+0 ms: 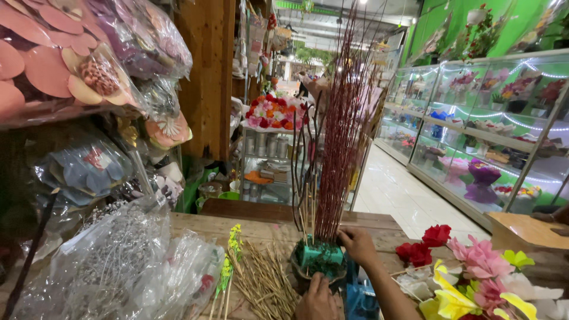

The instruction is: The person unwraps a bundle of dried wheat-like stalks and arranges them into a green floral foam base. They repeatedly adjust the stalks by hand to create a dense, upright arrangement on a wooden workbench.

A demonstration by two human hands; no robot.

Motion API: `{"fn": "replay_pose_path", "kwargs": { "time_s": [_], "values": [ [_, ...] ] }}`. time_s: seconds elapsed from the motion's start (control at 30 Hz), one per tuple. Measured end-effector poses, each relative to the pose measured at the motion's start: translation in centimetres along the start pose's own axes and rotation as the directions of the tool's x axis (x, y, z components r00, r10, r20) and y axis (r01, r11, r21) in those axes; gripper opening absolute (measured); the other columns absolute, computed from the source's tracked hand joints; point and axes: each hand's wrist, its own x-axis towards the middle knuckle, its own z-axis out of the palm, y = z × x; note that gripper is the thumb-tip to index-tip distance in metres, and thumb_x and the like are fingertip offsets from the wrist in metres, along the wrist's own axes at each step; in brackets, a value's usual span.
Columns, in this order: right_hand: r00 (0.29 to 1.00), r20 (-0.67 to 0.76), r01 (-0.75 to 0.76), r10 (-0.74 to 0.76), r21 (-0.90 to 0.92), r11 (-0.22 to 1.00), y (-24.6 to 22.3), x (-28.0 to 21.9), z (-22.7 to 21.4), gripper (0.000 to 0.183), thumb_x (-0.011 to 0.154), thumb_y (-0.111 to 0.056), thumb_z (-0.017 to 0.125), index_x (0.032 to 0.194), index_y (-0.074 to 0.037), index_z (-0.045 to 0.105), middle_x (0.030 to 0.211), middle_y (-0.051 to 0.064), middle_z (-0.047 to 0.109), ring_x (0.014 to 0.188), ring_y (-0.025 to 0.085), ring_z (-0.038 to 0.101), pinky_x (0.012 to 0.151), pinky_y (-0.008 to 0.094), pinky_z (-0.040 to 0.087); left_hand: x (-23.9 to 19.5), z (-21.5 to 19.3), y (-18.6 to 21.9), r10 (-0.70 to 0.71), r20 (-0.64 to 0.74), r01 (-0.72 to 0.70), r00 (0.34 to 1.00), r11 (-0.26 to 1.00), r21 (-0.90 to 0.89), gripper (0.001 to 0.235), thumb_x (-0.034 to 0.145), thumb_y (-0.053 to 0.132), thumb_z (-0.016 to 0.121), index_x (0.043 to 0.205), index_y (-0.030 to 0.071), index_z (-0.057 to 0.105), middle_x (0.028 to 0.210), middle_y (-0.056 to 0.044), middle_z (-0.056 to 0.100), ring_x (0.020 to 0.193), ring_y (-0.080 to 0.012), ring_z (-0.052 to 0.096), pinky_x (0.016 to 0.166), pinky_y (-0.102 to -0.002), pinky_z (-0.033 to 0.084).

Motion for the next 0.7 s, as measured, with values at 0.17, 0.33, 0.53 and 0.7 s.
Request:
{"fn": "replay_pose_path", "kwargs": {
  "time_s": [0.17, 0.33, 0.53, 0.7],
  "values": [
    [0.994, 0.033, -0.105, 0.101, 0.135, 0.985, 0.7, 0.0, 0.2, 0.028, 0.094, -0.034, 0.072, 0.111, -0.019, 0.088, 0.102, 0.001, 0.089, 0.093, 0.014, 0.083, 0.082, 0.031, 0.061, 0.7, 2.6, -1.4, 0.04, -0.178, -0.041, 0.983, 0.999, 0.0, 0.03, 0.089, 0.025, 0.062, 0.119, 0.024, 0.068, 0.141, 0.008, 0.055, 0.08, -0.0351, 0.072, 0.066, -0.051, 0.053],
    [0.98, 0.115, -0.193, 0.16, 0.388, 0.901, -0.3, -0.5, -0.1, 0.019, 0.093, -0.016, 0.077, 0.106, -0.007, 0.088, 0.096, 0.006, 0.088, 0.088, 0.016, 0.082, 0.083, 0.031, 0.067, 1.1, 3.3, -2.1, 0.055, -0.182, -0.066, 0.982, 0.996, -0.056, 0.037, 0.088, 0.026, 0.062, 0.123, 0.02, 0.069, 0.14, 0.005, 0.056, 0.091, -0.0294, 0.074, 0.074, -0.045, 0.057],
    [0.995, 0.065, -0.093, 0.078, 0.263, 0.96, 1.2, -0.8, 0.7, 0.017, 0.093, -0.019, 0.073, 0.098, -0.013, 0.088, 0.088, -0.003, 0.085, 0.083, 0.01, 0.077, 0.079, 0.03, 0.059, -0.6, 1.3, -1.3, 0.102, -0.163, -0.1, 0.981, 0.995, 0.018, 0.046, 0.091, 0.03, 0.064, 0.134, 0.016, 0.064, 0.155, -0.002, 0.051, 0.102, -0.0364, 0.071, 0.075, -0.055, 0.058],
    [0.999, 0.044, 0.022, -0.028, 0.132, 0.991, 1.4, -0.8, 0.6, 0.017, 0.096, -0.023, 0.07, 0.089, -0.016, 0.083, 0.073, -0.008, 0.072, 0.073, 0.007, 0.066, 0.069, 0.031, 0.048, -1.7, -2.1, 0.6, 0.205, -0.124, -0.208, 0.971, 0.978, -0.013, 0.041, 0.1, 0.021, 0.057, 0.138, 0.007, 0.061, 0.148, -0.01, 0.053, 0.089, -0.0417, 0.071, 0.071, -0.055, 0.058]
  ]
}}
